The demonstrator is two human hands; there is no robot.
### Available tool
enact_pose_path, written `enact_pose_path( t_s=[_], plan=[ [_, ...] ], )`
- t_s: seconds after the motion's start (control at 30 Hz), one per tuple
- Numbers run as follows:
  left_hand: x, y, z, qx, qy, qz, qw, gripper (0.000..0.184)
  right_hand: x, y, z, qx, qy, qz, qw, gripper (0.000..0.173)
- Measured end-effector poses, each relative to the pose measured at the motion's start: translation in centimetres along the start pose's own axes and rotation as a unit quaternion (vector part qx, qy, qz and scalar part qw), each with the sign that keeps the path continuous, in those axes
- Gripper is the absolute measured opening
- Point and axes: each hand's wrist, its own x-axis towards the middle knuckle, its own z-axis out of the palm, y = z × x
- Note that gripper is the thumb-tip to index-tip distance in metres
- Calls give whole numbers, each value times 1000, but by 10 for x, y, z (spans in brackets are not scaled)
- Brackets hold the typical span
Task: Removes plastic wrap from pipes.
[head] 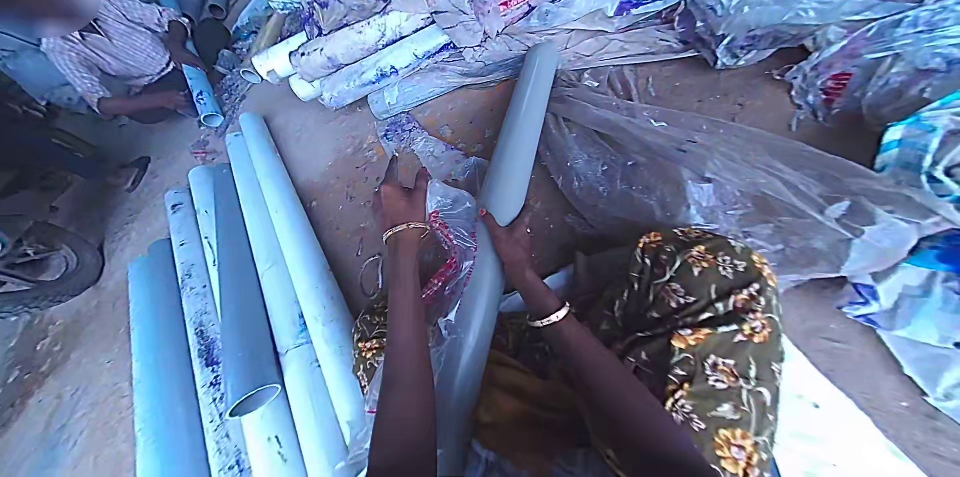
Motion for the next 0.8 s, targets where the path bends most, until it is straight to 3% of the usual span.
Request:
enact_pose_path(
  t_s=[0.07,0.17,0.27,0.33,0.47,0.6,0.7,0.8],
  plan=[
    [7,0,-21,-17,11,11,1000,62,-2,-3,0,-3,11,0,1000,103],
    [8,6,-43,55,-122,5,991,69,0,-6,1,-24,22,0,999,101],
    [-33,9,-21,212,-274,0,938,81,-3,-11,4,-62,24,1,998,99],
    [-53,-11,6,205,-342,-21,917,98,-11,-19,5,-97,28,11,995,93],
    [-70,-55,32,84,-276,-20,957,63,-30,-36,4,-155,36,37,987,81],
    [-74,-58,36,103,-310,42,944,51,-29,-30,10,-197,54,38,978,96],
    [-79,-55,40,-10,-318,77,945,37,-21,-21,5,-226,59,28,972,89],
    [-91,-51,43,-123,-321,29,939,32,-14,-10,-4,-206,75,24,975,84]
  ],
)
